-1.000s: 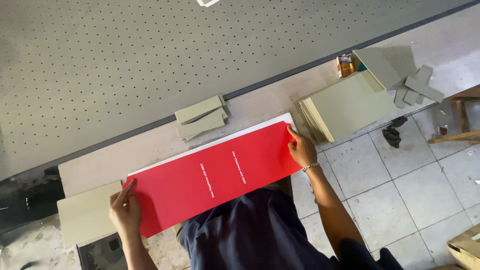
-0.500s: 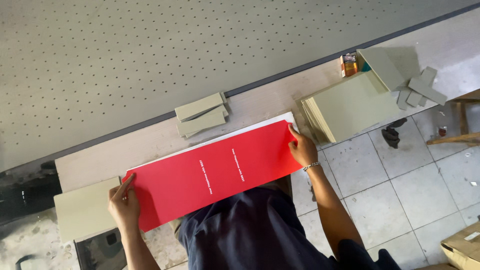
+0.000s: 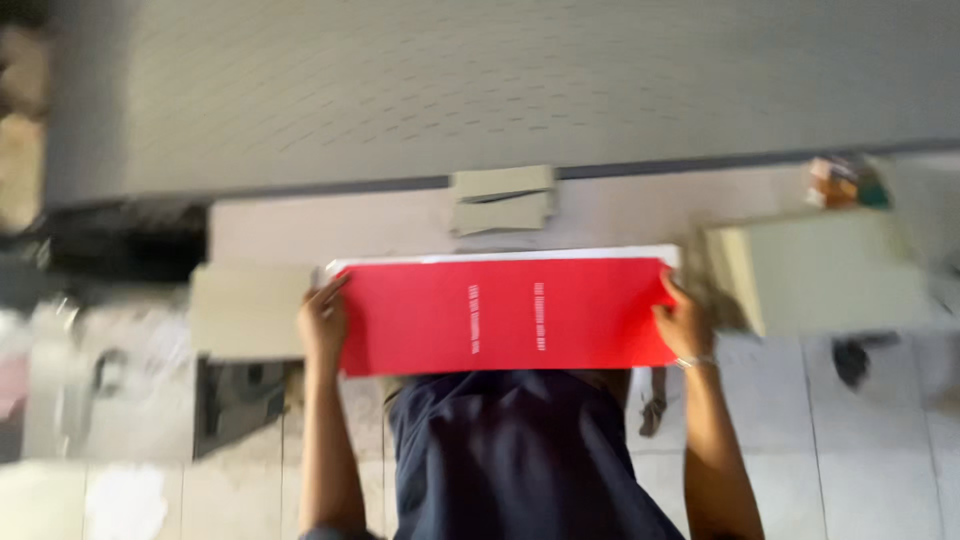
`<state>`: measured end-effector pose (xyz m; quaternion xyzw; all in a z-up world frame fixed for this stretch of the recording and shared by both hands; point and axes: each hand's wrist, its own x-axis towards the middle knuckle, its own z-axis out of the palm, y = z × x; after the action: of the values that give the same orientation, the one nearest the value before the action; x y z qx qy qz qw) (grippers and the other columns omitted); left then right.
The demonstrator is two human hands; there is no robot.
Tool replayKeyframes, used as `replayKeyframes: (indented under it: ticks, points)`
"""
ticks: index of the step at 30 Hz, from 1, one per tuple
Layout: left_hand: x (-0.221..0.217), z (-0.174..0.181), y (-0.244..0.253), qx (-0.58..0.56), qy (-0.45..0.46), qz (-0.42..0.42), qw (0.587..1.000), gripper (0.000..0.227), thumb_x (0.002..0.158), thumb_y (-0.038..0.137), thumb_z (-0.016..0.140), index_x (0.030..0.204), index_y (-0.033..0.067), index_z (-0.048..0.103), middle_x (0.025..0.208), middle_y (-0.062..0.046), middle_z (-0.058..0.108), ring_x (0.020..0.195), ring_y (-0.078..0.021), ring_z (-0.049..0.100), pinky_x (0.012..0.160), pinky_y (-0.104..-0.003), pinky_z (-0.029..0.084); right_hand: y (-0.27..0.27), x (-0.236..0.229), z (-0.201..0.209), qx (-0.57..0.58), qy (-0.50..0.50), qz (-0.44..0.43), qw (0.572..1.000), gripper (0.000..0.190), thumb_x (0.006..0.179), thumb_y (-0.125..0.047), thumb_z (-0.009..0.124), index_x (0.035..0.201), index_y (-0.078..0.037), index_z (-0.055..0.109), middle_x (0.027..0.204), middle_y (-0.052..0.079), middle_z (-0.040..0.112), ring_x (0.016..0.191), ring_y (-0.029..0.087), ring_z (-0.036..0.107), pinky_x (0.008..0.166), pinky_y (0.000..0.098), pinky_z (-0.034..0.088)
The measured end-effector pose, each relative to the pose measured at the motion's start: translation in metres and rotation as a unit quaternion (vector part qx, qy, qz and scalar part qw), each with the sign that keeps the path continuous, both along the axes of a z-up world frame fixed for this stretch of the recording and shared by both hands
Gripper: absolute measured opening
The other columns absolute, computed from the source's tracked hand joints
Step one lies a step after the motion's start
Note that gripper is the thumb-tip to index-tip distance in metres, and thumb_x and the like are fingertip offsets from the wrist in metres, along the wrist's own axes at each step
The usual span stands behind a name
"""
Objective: The person stacks beige book covers on a table and places a red cover over them. The person removes the red cover and continues stacking the beige covers by hand.
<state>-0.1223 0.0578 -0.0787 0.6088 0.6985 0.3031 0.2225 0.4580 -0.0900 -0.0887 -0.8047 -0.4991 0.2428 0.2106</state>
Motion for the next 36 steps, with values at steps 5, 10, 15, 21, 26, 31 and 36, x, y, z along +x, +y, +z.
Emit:
replayKeyframes:
  ticks: [5, 10, 15, 21, 26, 31, 36]
  points:
    - [0.000, -0.038, 0.008, -0.049, -0.028, 0.015, 0.998, 0.042, 0.093, 0.012, 0.061, 0.120, 0.0388, 0.079, 0.095, -0.013, 0.068, 0.085, -0.0369, 0.068, 0.081, -0.045, 0.056, -0.002, 0.021, -0.028, -0.069, -0.088, -0.027, 0.993, 0.066, 0.090, -0.029, 0.063, 0.155, -0.036, 0.056, 0.132, 0.025, 0.069, 0.126, 0.046, 0.059, 0.104, 0.0510, 0.050]
    - [0.000, -0.050, 0.006, -0.077, -0.002, 0.021, 0.997, 0.039, 0.096, 0.014, 0.063, 0.122, 0.0399, 0.077, 0.098, -0.011, 0.069, 0.091, -0.0365, 0.071, 0.080, -0.046, 0.057, 0.000, 0.025, -0.034, -0.088, -0.111, -0.030, 0.989, 0.066, 0.089, -0.031, 0.062, 0.153, -0.042, 0.056, 0.129, 0.023, 0.071, 0.126, 0.043, 0.060, 0.103, 0.0489, 0.050]
    - [0.005, -0.047, 0.005, -0.085, 0.018, 0.020, 0.996, 0.040, 0.097, 0.013, 0.063, 0.122, 0.0411, 0.077, 0.101, -0.010, 0.068, 0.090, -0.0358, 0.071, 0.079, -0.045, 0.058, 0.002, 0.019, -0.023, -0.077, -0.102, -0.040, 0.991, 0.066, 0.088, -0.026, 0.064, 0.153, -0.036, 0.058, 0.123, 0.028, 0.071, 0.118, 0.047, 0.063, 0.097, 0.0525, 0.052]
    - [0.012, -0.027, 0.004, -0.112, -0.004, 0.010, 0.994, 0.051, 0.098, 0.009, 0.047, 0.132, 0.0356, 0.073, 0.095, -0.004, 0.049, 0.080, -0.0281, 0.061, 0.072, -0.043, 0.046, 0.010, 0.002, 0.009, -0.103, -0.053, -0.064, 0.991, 0.072, 0.083, -0.019, 0.057, 0.154, -0.028, 0.059, 0.060, 0.015, 0.046, 0.056, 0.027, 0.044, 0.060, 0.0433, 0.042]
    - [0.014, -0.022, 0.006, -0.125, 0.013, 0.002, 0.992, 0.051, 0.100, 0.011, 0.043, 0.134, 0.0357, 0.071, 0.099, -0.003, 0.051, 0.085, -0.0282, 0.062, 0.068, -0.045, 0.046, 0.011, 0.005, 0.006, -0.096, -0.074, -0.049, 0.991, 0.073, 0.081, -0.020, 0.057, 0.153, -0.028, 0.060, 0.062, 0.016, 0.040, 0.059, 0.032, 0.046, 0.068, 0.0462, 0.044]
    - [0.016, -0.013, 0.006, -0.133, 0.020, 0.009, 0.991, 0.044, 0.104, 0.016, 0.046, 0.134, 0.0380, 0.071, 0.097, -0.002, 0.050, 0.084, -0.0273, 0.061, 0.067, -0.044, 0.046, 0.012, 0.000, 0.013, -0.093, -0.062, -0.055, 0.992, 0.071, 0.082, -0.019, 0.058, 0.152, -0.028, 0.059, 0.061, 0.013, 0.034, 0.057, 0.029, 0.041, 0.066, 0.0448, 0.042]
    - [0.015, -0.025, 0.007, -0.130, 0.035, 0.017, 0.991, 0.044, 0.104, 0.018, 0.047, 0.132, 0.0424, 0.071, 0.096, 0.000, 0.048, 0.084, -0.0249, 0.060, 0.068, -0.044, 0.047, 0.012, -0.003, 0.019, -0.101, -0.058, -0.060, 0.991, 0.073, 0.081, -0.020, 0.057, 0.154, -0.026, 0.057, 0.062, 0.011, 0.030, 0.057, 0.028, 0.037, 0.066, 0.0458, 0.042]
